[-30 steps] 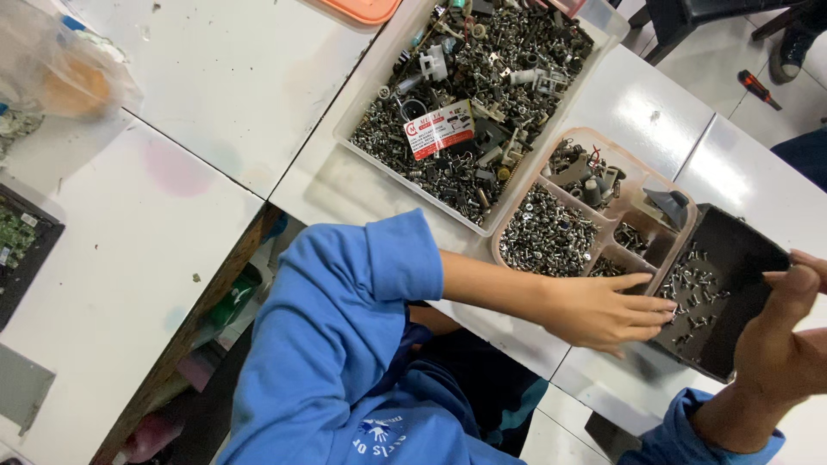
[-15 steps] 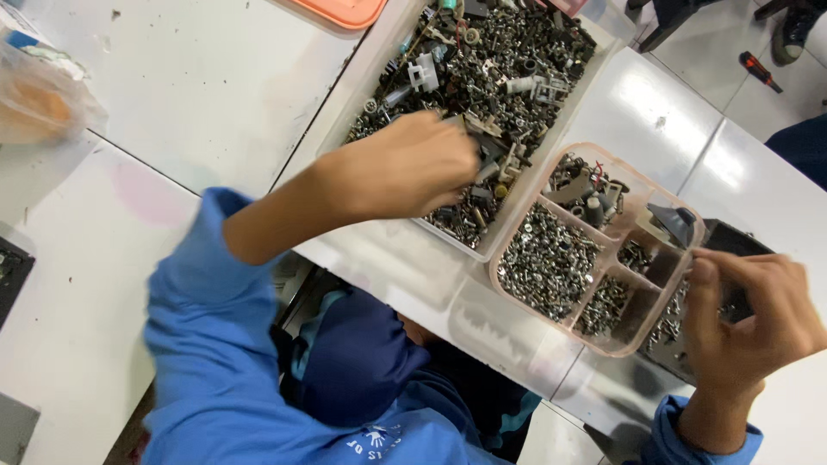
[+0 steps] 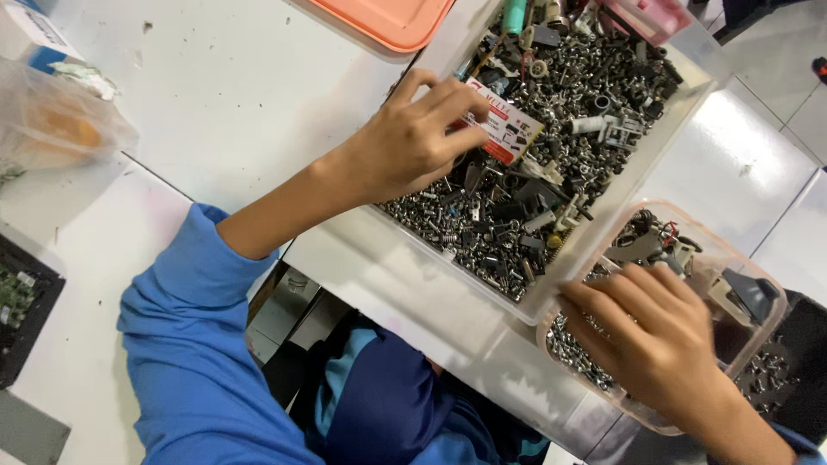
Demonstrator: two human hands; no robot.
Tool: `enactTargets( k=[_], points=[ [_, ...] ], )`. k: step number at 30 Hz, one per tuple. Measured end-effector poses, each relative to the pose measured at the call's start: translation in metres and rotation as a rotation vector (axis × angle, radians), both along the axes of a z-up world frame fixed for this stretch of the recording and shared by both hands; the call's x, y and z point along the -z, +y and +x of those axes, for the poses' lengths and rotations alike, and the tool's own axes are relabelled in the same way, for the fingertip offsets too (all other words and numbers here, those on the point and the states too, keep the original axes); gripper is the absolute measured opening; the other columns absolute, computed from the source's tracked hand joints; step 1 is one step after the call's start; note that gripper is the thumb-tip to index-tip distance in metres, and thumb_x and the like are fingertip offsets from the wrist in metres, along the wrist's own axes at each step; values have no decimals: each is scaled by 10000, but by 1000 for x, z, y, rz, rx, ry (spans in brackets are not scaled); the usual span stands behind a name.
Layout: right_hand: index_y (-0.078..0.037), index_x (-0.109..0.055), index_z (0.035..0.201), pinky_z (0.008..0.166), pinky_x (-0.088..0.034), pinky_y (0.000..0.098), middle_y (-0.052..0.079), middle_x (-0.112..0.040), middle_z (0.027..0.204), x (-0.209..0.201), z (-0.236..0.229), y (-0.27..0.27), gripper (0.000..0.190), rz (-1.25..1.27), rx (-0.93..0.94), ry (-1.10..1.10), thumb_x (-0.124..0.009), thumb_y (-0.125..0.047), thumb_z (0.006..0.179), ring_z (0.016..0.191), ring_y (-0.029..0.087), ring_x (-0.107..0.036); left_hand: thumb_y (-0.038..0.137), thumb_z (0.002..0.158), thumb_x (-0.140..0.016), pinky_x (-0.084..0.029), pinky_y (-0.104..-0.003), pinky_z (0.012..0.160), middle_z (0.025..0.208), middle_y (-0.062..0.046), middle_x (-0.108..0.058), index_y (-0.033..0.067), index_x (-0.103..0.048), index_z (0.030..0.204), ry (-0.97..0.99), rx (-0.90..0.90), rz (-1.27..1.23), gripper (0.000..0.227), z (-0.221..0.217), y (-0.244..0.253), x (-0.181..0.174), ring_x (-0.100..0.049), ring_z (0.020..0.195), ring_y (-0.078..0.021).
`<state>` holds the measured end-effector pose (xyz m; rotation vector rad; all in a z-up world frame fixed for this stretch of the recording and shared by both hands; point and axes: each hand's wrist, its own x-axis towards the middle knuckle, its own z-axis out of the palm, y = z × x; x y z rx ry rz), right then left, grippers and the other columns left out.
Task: The person sorts small metal screws and hardware from a large plastic bin into a compartmentalized organizer. They pick up individual screws, examine them, and place them into specific sections of the organizer or a separate black tray.
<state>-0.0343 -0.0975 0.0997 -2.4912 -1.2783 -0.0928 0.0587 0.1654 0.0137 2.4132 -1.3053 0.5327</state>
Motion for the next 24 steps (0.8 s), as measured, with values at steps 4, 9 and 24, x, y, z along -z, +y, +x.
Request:
enactTargets(
  k=[4,9,24],
  points=[
    [-19,-589,860,526,-355,289,67,-560,743,11,29,55,85,107,-41,78,-625,-91,831,597,186,-492,-40,787,-506,-326,-377,774,1045,-104,-493,50,-522,978,163,103,-300,212,0,4,-4,-538,911,-279],
    [-75,-595,1011,561,-380,308,58,-516,871,53,42,85,156,-34,2,40,-606,-135,868,702,202,-520,-64,869,-457,-435,-294,749,922,-134,-448,-30,-513,902,551,67,-771,72,-1,9,-5,-499,805,-219],
    [26,-557,865,653,-484,255,105,-587,831,45,33,78,28,333,215,367,-558,45,844,717,191,-568,2,881,-452,-447,-285,684,883,-140,-517,-38,-477,937,581,168,-605,73,-23,-5,-7,-514,794,-223]
  ],
)
